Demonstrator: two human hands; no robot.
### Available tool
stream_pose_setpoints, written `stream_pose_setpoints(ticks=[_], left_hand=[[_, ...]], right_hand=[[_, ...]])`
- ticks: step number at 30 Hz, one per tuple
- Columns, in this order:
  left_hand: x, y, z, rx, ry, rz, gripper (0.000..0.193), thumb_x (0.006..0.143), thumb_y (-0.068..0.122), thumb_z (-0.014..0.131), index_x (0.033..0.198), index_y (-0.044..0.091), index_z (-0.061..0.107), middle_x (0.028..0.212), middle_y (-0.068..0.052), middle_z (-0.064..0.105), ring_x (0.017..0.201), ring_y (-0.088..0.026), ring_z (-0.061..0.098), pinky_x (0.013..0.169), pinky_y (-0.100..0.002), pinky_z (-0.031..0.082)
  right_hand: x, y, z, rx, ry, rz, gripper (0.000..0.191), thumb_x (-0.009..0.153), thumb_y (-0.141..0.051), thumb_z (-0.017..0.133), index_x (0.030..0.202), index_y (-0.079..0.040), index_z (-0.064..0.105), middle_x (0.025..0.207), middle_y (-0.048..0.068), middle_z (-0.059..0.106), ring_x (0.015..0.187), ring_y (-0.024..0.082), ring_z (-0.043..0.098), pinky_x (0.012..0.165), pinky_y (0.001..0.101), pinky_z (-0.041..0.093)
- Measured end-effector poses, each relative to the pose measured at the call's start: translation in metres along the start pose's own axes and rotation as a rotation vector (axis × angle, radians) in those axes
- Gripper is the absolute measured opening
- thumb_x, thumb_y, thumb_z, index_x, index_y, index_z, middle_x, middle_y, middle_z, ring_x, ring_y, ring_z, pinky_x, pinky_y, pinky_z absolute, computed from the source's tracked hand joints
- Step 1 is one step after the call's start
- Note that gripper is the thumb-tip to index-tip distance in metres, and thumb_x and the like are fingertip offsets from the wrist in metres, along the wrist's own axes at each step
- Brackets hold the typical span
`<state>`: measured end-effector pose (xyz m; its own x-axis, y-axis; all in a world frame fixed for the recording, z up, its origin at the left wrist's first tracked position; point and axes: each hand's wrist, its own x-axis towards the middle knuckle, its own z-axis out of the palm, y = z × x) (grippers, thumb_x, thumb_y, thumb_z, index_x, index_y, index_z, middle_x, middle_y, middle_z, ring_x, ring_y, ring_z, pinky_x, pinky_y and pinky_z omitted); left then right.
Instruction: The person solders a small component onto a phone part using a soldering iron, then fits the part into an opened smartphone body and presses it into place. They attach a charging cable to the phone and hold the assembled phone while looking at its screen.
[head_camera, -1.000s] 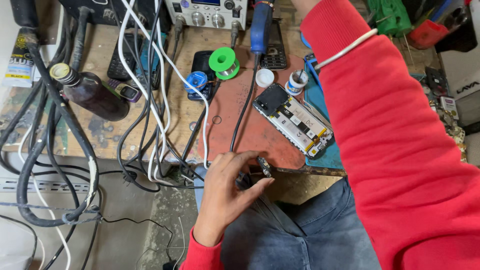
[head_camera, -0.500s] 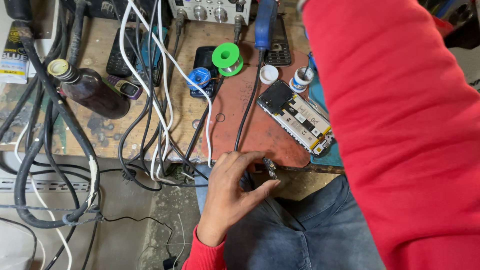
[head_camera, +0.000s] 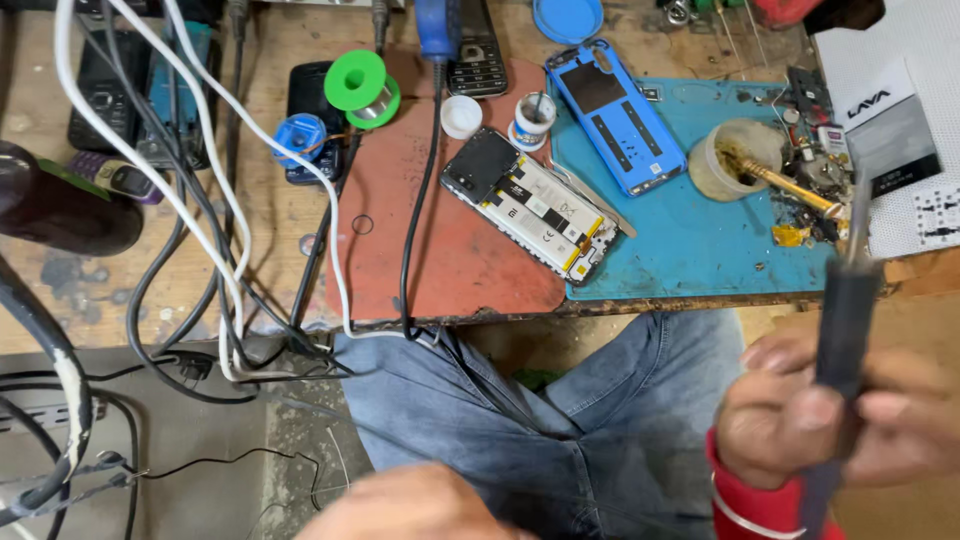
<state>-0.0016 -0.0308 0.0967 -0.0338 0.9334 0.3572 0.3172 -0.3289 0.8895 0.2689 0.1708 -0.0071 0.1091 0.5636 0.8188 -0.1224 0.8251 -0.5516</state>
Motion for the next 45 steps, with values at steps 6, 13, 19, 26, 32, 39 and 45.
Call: stream_pose_setpoints(ticks=[6,13,19,26,32,39,45], left_hand=[[0.028,-0.041,0.010,0.458,0.333,-0.172,0.052,0.074,0.019,0.088,0.120,0.005,0.068,0.095,-0.008,0.070,0.092,-0.023,0.069,0.082,-0.034,0.052],[0.047,-0.065,0.024,0.647,0.369,-0.171,0.049,0.075,0.015,0.087,0.120,0.006,0.068,0.095,-0.003,0.072,0.087,-0.024,0.065,0.078,-0.036,0.049],[0.042,-0.067,0.022,0.566,0.378,-0.189,0.052,0.077,0.007,0.084,0.126,0.005,0.066,0.096,-0.003,0.073,0.085,-0.020,0.065,0.078,-0.034,0.051],[0.039,-0.071,0.021,0.541,0.385,-0.187,0.052,0.077,0.006,0.085,0.125,0.004,0.067,0.093,-0.004,0.071,0.083,-0.020,0.063,0.076,-0.034,0.051],[0.038,-0.070,0.021,0.513,0.404,-0.176,0.051,0.077,0.006,0.085,0.125,0.004,0.067,0.094,-0.004,0.072,0.082,-0.019,0.064,0.076,-0.033,0.051],[0.036,-0.072,0.019,0.487,0.412,-0.161,0.051,0.076,0.007,0.085,0.124,0.004,0.067,0.093,-0.005,0.072,0.082,-0.019,0.064,0.077,-0.032,0.051],[0.037,-0.069,0.020,0.452,0.426,-0.163,0.050,0.076,0.008,0.084,0.124,0.003,0.067,0.094,-0.005,0.072,0.083,-0.019,0.064,0.077,-0.031,0.052]], right_hand=[[-0.105,0.048,-0.061,-0.196,-0.468,0.211,0.042,0.105,-0.019,0.063,0.143,-0.007,0.052,0.126,0.024,0.065,0.099,0.028,0.071,0.086,0.0419,0.062],[-0.104,0.054,-0.064,0.604,-0.008,0.887,0.047,0.106,-0.024,0.061,0.149,-0.005,0.055,0.126,0.028,0.068,0.096,0.034,0.069,0.082,0.0487,0.057],[-0.093,0.044,-0.055,0.493,-0.101,0.794,0.040,0.101,-0.016,0.064,0.140,-0.006,0.059,0.122,0.026,0.067,0.093,0.032,0.068,0.080,0.0457,0.058],[-0.075,0.021,-0.035,0.246,-0.323,0.493,0.028,0.102,-0.016,0.065,0.127,-0.006,0.063,0.115,0.023,0.062,0.091,0.027,0.068,0.077,0.0401,0.061],[-0.066,0.015,-0.027,0.186,-0.325,0.456,0.028,0.106,-0.020,0.062,0.128,-0.003,0.063,0.111,0.025,0.064,0.088,0.028,0.069,0.077,0.0413,0.061],[-0.014,0.005,0.009,0.235,-0.216,0.508,0.066,0.104,-0.055,0.055,0.128,0.006,0.061,0.103,0.022,0.071,0.087,0.026,0.073,0.073,0.0349,0.062],[0.040,0.000,0.020,-0.036,-0.199,0.385,0.034,0.108,-0.018,0.071,0.127,0.008,0.064,0.105,0.017,0.071,0.090,0.019,0.071,0.084,0.0290,0.060]])
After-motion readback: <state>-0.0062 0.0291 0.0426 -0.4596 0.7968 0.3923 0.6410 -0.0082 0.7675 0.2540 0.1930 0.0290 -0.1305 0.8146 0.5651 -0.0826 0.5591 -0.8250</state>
